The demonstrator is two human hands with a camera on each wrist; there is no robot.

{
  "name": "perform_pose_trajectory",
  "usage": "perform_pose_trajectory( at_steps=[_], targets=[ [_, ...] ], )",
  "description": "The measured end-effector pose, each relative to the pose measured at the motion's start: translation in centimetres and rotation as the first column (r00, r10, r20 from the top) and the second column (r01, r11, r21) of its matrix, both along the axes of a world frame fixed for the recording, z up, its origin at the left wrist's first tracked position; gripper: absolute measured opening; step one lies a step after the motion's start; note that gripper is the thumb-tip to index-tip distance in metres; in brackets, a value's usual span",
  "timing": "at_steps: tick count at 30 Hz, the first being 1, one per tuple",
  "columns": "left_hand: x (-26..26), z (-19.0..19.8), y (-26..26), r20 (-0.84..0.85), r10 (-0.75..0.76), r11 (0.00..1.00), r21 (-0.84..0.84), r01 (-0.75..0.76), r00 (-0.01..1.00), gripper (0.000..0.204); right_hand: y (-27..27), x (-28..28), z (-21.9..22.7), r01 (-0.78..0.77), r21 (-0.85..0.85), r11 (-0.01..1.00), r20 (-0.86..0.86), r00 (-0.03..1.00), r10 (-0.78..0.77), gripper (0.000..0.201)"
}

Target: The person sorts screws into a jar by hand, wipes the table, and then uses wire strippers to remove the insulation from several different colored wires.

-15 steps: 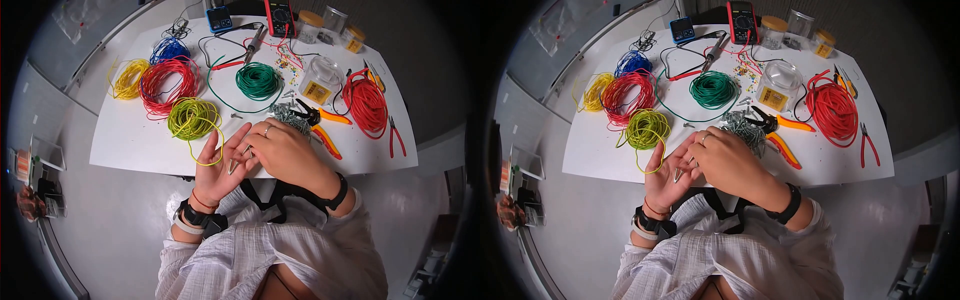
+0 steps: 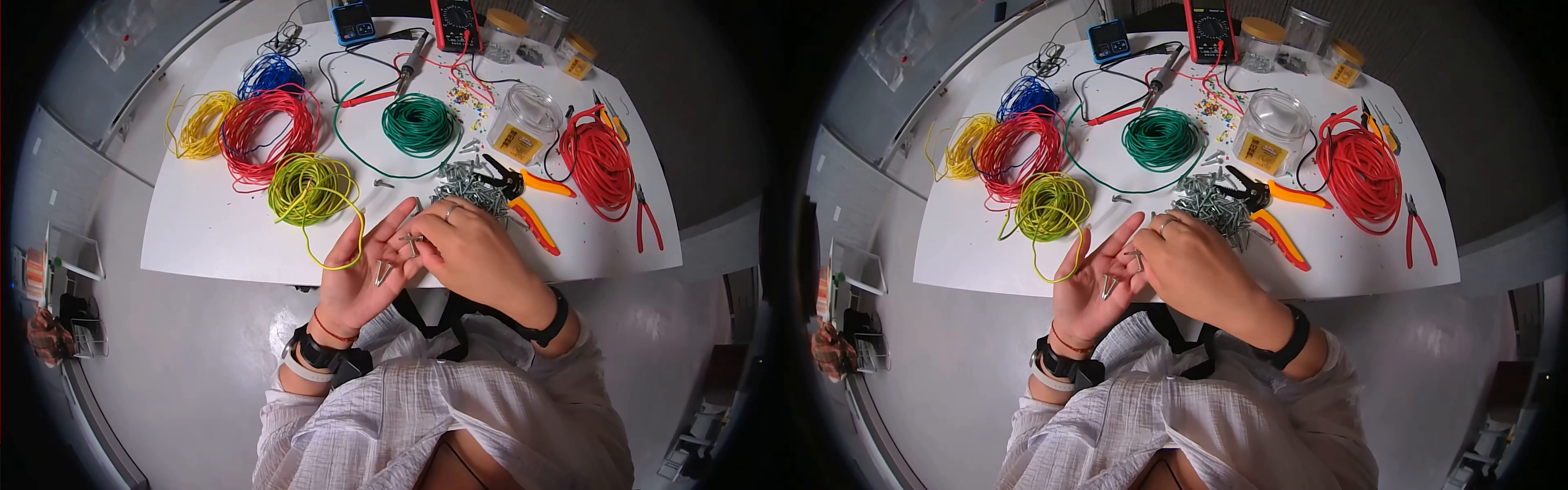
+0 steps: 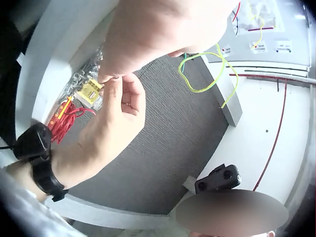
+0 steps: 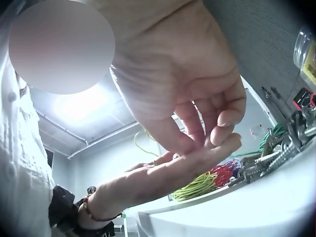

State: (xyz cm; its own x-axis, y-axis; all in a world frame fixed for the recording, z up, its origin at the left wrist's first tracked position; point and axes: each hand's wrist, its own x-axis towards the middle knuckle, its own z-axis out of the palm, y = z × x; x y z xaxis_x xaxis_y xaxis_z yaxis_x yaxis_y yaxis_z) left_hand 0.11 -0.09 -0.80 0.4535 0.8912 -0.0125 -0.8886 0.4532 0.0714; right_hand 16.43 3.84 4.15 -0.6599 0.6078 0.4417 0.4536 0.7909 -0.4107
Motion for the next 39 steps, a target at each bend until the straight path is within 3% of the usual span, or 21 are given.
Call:
perform_pose_trajectory(
  at_steps=[4, 7, 9, 11, 12, 15, 18, 22, 24, 30, 33, 39],
  targets=[
    [0.0, -0.4, 0.1, 0.008, -0.015, 0.999, 0.036, 0.015, 1.000, 0.058, -0.3, -0.4, -0.1, 0.064, -0.049, 0.997, 0.025, 0.998, -0.062, 0.014],
    [-0.2, -0.1, 0.2, 0.057, 0.002, 0.998, 0.060, -0.005, 0.998, 0.055, -0.5, -0.5, 0.2, 0.115, -0.067, 0.991, -0.070, 0.990, -0.120, 0.013],
    [-0.1, 0.5, 0.1, 0.063, 0.029, 0.998, 0.061, -0.032, 0.998, 0.054, -0.7, -0.3, 0.5, 0.187, -0.235, 0.954, -0.059, 0.977, -0.206, 0.011],
    [0.3, 1.1, 0.1, -0.107, 0.110, 0.994, 0.025, -0.108, 0.988, 0.059, -0.7, -0.3, 0.3, 0.194, -0.272, 0.943, -0.081, 0.971, -0.223, 0.011],
    [0.3, 0.9, 0.1, -0.107, 0.110, 0.994, 0.025, -0.108, 0.988, 0.059, -0.7, -0.3, 0.3, 0.201, -0.308, 0.930, -0.102, 0.965, -0.242, 0.011],
    [0.3, 0.2, 0.3, 0.046, 0.100, 0.995, 0.018, -0.101, 0.994, 0.057, -0.7, -0.6, 0.5, 0.232, -0.376, 0.897, -0.124, 0.947, -0.296, 0.010],
    [0.4, 0.2, 0.3, -0.006, 0.124, 0.992, -0.003, -0.124, 0.992, 0.054, -0.8, -0.9, 0.1, 0.251, -0.344, 0.905, -0.103, 0.948, -0.302, 0.011],
    [0.1, -0.6, 0.5, 0.088, 0.085, 0.996, 0.014, -0.086, 0.993, 0.050, -0.9, -1.4, -0.1, 0.261, -0.322, 0.910, -0.050, 0.955, -0.291, 0.012],
    [0.0, -0.7, 0.6, 0.139, 0.060, 0.998, 0.018, -0.063, 0.988, 0.048, -1.1, -1.8, -0.3, 0.274, -0.184, 0.944, -0.080, 0.953, -0.292, 0.014],
    [0.2, 0.1, 0.3, 0.050, 0.089, 0.994, 0.052, -0.092, 0.995, 0.047, -1.4, -1.4, -1.5, 0.202, -0.141, 0.969, -0.175, 0.959, -0.225, 0.017],
    [0.6, 0.7, 0.3, 0.015, 0.133, 0.991, -0.027, -0.133, 0.991, 0.049, -1.6, -1.2, -1.9, 0.194, -0.141, 0.971, -0.213, 0.952, -0.221, 0.020],
    [0.9, 0.4, 0.3, -0.046, 0.140, 0.990, 0.037, -0.138, 0.989, 0.049, -1.9, -1.1, -2.0, 0.216, -0.038, 0.976, -0.177, 0.960, -0.219, 0.023]
  ],
)
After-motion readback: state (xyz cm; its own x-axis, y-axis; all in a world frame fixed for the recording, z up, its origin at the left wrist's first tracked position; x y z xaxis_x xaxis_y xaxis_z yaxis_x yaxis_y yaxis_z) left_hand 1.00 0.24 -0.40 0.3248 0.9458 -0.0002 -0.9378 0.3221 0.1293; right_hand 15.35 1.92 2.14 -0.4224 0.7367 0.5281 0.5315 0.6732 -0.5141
